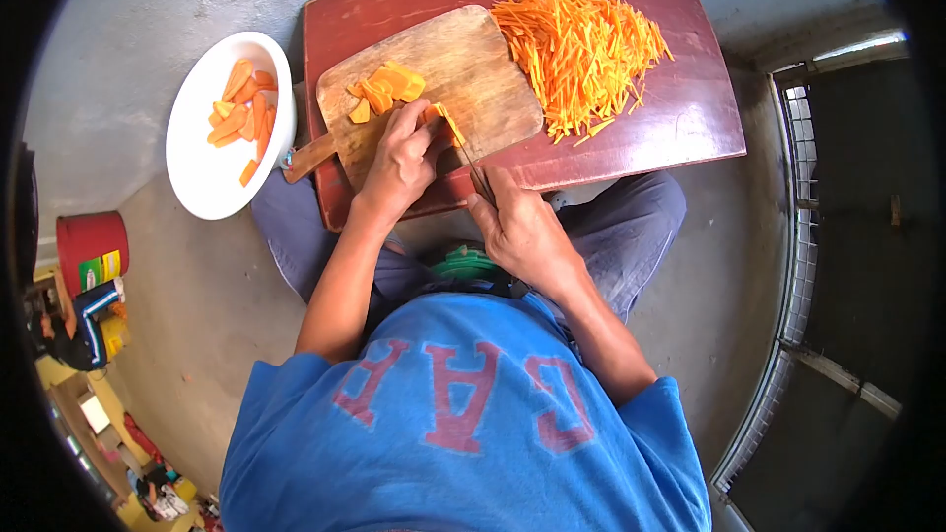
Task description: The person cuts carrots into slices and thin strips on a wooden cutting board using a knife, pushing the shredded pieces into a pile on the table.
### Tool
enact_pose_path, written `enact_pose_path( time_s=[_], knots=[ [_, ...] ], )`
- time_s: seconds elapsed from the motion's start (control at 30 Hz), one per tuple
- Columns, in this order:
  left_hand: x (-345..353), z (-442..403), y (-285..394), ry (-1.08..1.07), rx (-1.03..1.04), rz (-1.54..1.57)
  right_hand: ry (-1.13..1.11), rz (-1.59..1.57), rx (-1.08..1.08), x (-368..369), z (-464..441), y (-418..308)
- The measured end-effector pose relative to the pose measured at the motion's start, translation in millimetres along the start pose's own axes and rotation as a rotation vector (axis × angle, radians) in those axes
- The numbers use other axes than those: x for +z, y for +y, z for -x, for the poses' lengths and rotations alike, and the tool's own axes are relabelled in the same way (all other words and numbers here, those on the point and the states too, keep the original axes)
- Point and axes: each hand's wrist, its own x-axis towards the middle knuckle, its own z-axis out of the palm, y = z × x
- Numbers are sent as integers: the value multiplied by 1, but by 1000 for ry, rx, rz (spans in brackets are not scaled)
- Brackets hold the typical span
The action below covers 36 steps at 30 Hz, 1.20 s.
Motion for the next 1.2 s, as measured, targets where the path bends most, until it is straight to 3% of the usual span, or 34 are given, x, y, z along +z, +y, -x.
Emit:
enact_pose_path(
  time_s=[0.1, 0.33, 0.43, 0.63, 0.73, 0.83, 1.2],
  knots=[
    [8, -1, -7, 119, 98, -49, 1, 55, 22, 6, -18, 4],
    [1, 1, 4, 107, 1, 42, -6, -60, 72, -6, -17, -16],
    [7, 1, -4, 169, 102, -12, 10, 15, 50, 2, -13, -6],
    [8, 3, -6, 155, 45, -23, 32, -9, 27, 14, -29, 8],
    [9, 2, -6, 177, -21, 144, 14, -34, 23, 4, -18, -11],
    [8, 1, -7, 184, 79, 65, 39, 54, -5, 11, -12, -5],
    [8, 3, -8, 198, 65, 105, 58, 8, 3, 21, -16, -6]
  ],
)
